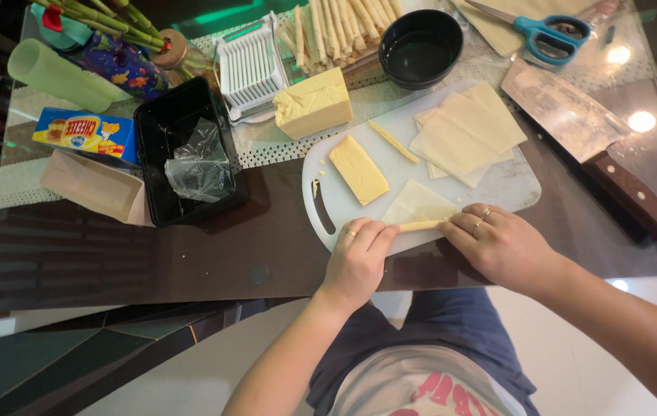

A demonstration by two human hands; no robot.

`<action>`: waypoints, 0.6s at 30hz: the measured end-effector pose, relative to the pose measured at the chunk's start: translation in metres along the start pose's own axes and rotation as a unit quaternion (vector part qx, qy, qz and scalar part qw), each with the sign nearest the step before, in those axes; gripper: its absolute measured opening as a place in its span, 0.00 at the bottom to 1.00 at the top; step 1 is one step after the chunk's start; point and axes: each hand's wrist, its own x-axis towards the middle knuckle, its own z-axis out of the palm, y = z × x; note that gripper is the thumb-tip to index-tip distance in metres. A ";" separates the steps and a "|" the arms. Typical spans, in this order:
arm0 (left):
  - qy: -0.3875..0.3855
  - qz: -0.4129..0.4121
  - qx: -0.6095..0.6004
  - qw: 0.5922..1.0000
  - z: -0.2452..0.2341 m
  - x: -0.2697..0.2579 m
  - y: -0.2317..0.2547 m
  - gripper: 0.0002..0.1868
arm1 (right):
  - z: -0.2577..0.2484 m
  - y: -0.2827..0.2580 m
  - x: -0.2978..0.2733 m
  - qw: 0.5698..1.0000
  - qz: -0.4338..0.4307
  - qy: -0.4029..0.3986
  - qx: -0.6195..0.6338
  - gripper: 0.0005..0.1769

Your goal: Rolling strips of cheese into pastry sheets to prepare appetizers.

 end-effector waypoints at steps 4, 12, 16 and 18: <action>0.006 -0.025 0.005 1.000 0.000 0.003 0.005 0.17 | 0.005 0.006 0.001 1.000 -0.002 -0.016 0.021 0.22; -0.061 -0.207 -0.050 0.975 -0.001 0.027 0.011 0.09 | -0.013 0.021 0.029 0.942 0.218 -0.100 0.236 0.09; -0.083 -0.274 -0.046 0.957 -0.001 0.039 0.011 0.08 | -0.012 0.031 0.036 0.922 0.247 -0.156 0.256 0.09; -0.076 -0.310 -0.071 0.945 -0.005 0.043 0.014 0.09 | -0.009 0.031 0.032 0.931 0.210 -0.092 0.283 0.09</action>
